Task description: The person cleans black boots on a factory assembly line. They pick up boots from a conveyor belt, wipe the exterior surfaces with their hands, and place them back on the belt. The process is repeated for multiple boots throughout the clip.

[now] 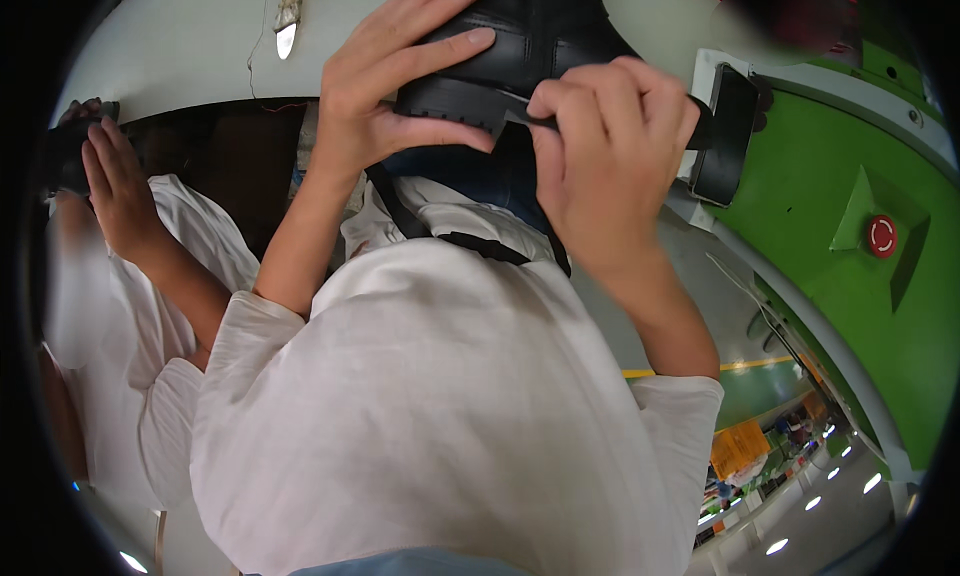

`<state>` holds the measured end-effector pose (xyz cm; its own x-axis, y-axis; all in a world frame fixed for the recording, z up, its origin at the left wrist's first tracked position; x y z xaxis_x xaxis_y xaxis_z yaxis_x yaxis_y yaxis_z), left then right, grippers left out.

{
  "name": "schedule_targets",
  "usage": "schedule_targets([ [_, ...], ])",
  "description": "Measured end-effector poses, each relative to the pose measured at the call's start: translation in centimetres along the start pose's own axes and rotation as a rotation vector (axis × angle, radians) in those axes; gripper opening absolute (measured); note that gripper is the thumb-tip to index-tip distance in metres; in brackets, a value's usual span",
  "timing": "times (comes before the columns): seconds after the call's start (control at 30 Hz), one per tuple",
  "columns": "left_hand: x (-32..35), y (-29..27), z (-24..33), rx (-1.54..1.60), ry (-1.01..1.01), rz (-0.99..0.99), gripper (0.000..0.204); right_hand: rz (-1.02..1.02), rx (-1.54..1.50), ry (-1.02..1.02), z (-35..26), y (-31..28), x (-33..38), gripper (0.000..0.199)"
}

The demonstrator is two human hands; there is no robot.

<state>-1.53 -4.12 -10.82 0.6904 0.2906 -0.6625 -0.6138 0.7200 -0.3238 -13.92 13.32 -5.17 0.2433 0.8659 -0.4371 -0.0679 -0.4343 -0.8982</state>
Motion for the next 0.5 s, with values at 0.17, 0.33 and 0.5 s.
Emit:
schedule_targets([
  [0.17,-0.9,0.3,0.6,0.069,-0.042,0.055,0.063,-0.053,-0.160,0.087,1.6,-0.1,-1.3,0.025],
  [0.33,-1.1,0.4,1.1,0.083,-0.125,0.066,0.059,-0.087,-0.225,0.140,2.3,-0.5,-2.0,0.038],
  [0.5,-1.8,-0.3,1.9,0.048,-0.136,0.003,0.055,0.001,-0.252,0.155,2.5,-1.7,-1.8,0.048],
])
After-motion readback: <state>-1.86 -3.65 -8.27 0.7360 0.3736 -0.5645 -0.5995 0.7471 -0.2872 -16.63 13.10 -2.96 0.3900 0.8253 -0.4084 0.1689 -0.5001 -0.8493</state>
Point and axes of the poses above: each hand's wrist, its own x-axis away from the middle knuckle, its own y-axis out of the palm, z = x × y, the point moved 5 cm from there along -x, towards the middle knuckle, and after that the axes turned 12 degrees about x, right-handed, at the moved point
